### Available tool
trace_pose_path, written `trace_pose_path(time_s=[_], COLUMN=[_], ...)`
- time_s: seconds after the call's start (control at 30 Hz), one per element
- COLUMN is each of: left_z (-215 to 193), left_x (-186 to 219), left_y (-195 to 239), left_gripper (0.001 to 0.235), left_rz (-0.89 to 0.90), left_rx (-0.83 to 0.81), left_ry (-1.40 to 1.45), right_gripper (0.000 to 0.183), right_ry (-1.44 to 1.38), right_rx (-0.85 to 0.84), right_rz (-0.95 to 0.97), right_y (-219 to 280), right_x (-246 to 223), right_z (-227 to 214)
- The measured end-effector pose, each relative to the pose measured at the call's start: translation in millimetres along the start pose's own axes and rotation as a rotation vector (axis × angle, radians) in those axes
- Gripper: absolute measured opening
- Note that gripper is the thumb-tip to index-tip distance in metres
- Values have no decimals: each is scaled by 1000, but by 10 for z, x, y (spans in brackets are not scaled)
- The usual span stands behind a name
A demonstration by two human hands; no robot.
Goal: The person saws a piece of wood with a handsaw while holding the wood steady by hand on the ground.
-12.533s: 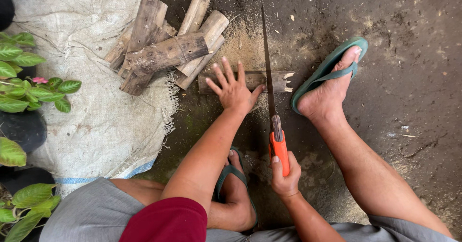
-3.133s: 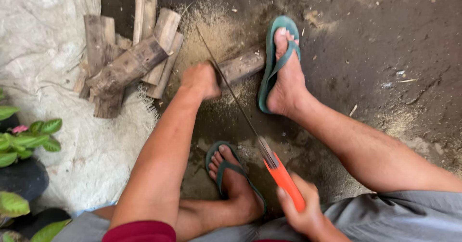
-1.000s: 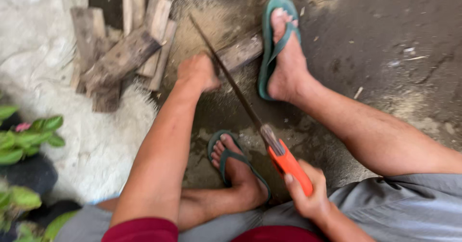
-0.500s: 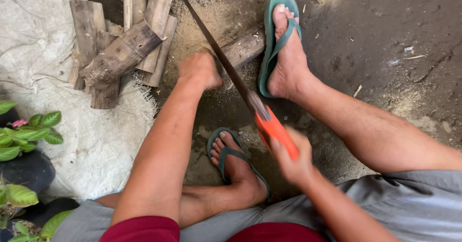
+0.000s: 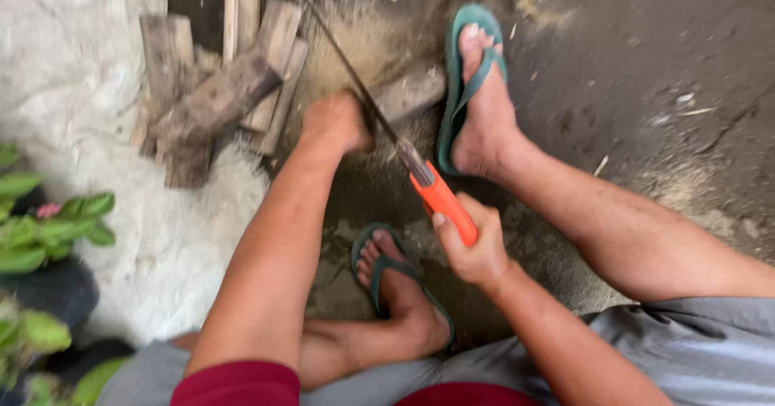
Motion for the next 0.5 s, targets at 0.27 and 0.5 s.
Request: trace_pose_path(time_s=[0.27,0.5], left_z=[60,722], left_x=[-317,-588], left_y=[-39,-26], left_gripper=[59,55], left_rz=[-107,-885], left_rx=[-7,368], left_ry=[412,1373], right_gripper=[21,23], right_ry=[78,67], right_rx=[38,26], right_rz=[-54,-62], right_y=[-153,-110], right_x=[-51,-27], right_z=[-75,-74])
Point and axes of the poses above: each hand's wrist, its own y-axis away from the middle knuckle, its own z-axis out of the palm, x = y × z, the point moved 5 cm from there along -y, towards the middle knuckle, and after that the axes turned 14 degrees about x, right-handed, at the moved point
